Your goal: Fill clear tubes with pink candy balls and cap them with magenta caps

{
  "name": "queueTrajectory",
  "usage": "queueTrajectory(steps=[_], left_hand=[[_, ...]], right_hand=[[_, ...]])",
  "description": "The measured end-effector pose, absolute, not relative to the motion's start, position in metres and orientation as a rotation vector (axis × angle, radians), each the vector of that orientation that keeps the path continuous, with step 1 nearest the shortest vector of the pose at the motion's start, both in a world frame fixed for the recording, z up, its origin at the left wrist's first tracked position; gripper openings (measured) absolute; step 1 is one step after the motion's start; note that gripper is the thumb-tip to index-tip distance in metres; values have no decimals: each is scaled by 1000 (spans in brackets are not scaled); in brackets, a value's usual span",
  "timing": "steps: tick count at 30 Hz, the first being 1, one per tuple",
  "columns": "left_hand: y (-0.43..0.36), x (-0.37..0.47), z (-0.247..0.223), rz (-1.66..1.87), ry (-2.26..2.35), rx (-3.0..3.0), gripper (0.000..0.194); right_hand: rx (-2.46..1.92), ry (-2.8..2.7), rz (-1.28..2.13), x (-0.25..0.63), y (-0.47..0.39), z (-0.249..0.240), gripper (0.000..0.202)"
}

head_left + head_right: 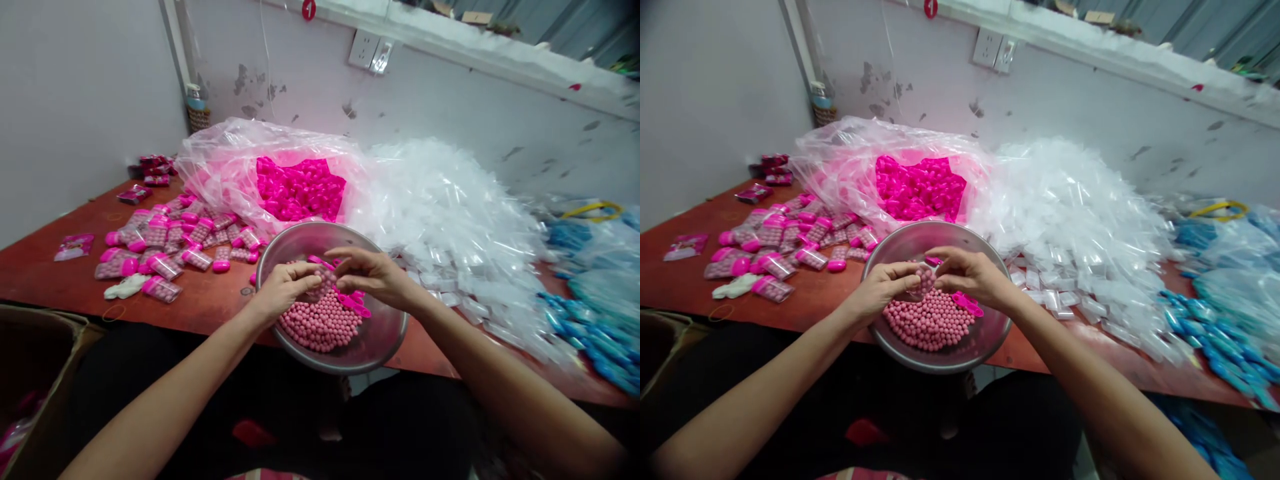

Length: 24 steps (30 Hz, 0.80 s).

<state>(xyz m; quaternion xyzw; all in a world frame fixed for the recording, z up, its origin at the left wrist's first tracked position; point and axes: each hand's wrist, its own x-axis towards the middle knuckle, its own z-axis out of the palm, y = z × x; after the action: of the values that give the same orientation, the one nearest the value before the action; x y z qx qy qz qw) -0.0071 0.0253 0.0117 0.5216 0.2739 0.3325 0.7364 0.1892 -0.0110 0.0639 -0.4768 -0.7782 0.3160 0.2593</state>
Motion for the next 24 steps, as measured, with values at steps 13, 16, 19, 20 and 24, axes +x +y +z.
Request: queueTrajectory(steps=[13,16,19,20,24], left_hand=[[22,-8,21,763,531,990,35],[23,-10,21,742,503,925,31],[23,-12,19,742,493,916,30],[23,-12,19,741,492,931,29],[22,-14,16,790,458,1148,21]], right_hand=[[-2157,-2540,186,197,-10,-9,14],[-2089,-2472,232,200,-9,2,14],[-1857,-2218,380,202,-13,24,23],[-1730,-2083,431,201,-15,32,24],[-1408,-1857,465,187,-25,68,23]])
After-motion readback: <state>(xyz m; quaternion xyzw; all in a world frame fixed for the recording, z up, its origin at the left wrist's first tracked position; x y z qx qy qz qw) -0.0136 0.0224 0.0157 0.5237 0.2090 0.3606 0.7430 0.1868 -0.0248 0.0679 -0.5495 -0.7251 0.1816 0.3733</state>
